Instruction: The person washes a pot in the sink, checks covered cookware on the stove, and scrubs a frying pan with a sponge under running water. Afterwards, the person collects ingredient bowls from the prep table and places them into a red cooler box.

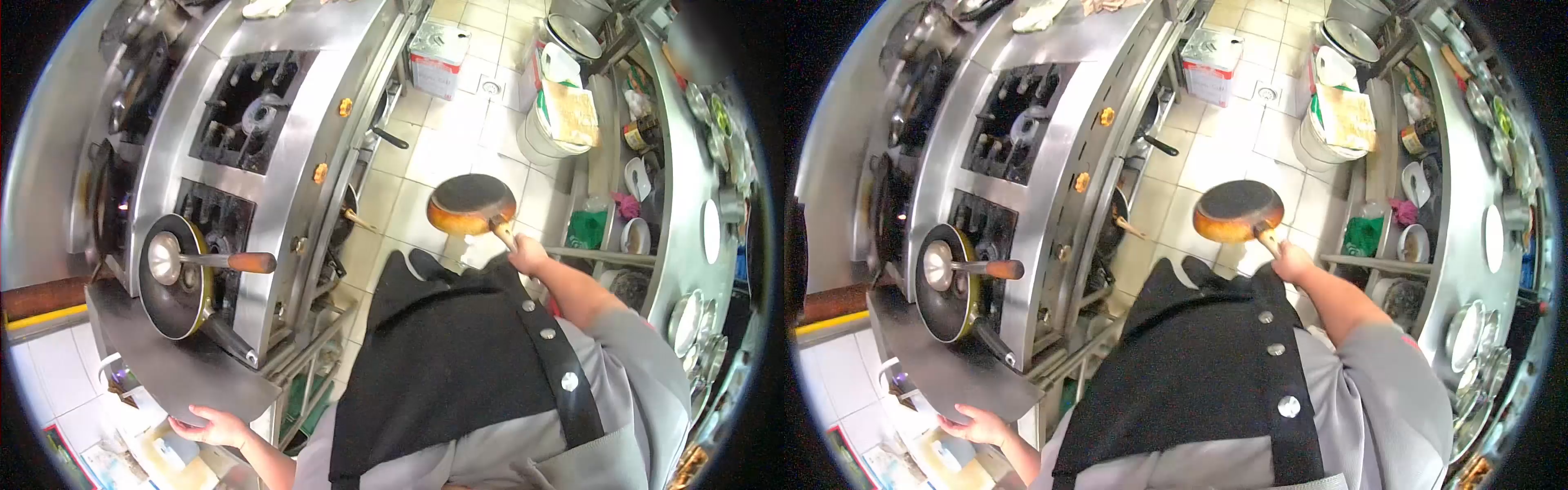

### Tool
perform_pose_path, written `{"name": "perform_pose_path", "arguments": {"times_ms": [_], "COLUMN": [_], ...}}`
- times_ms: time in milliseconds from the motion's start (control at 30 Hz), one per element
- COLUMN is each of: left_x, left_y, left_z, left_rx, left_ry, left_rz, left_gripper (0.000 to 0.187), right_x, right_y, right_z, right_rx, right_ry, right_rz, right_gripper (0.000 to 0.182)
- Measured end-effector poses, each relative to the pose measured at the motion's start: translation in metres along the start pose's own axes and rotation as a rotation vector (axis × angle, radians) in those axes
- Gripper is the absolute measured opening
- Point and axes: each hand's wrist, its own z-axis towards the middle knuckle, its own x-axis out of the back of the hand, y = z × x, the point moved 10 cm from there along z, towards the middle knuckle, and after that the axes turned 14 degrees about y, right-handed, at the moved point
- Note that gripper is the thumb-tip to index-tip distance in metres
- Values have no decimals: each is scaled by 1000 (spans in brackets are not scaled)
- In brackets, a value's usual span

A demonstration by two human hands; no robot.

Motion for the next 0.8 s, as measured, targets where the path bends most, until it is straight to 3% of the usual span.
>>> {"name": "perform_pose_path", "arguments": {"times_ms": [100, 333, 433, 533, 600, 700, 733, 800], "left_x": [2, 3, 12, 27, 22, -3, 8, 12], "left_y": [-1, -48, -82, -111, -83, 20, -1, -15], "left_z": [-2, -7, -11, -10, -5, -4, -6, -7], "left_rx": [156, 165, 319, 272, 223, 74, 125, 84], "left_ry": [1, -64, -95, -88, -66, 9, 53, 34], "left_rz": [41, 508, 692, 660, 689, 530, 807, 849], "left_gripper": [53, 59, 66, 79, 85, 49, 51, 52], "right_x": [21, 39, 26, 4, -18, -39, -39, -49], "right_y": [-25, -94, -120, -144, -158, -183, -195, -215], "right_z": [44, 143, 193, 245, 281, 327, 337, 363], "right_rx": [50, 136, 167, 236, 264, 321, 327, 326], "right_ry": [-20, -34, -35, -48, -60, -56, -68, -78], "right_rz": [-36, -48, -14, 1, 25, 52, 49, 48], "right_gripper": [34, 34, 34, 35, 36, 37, 37, 36]}}
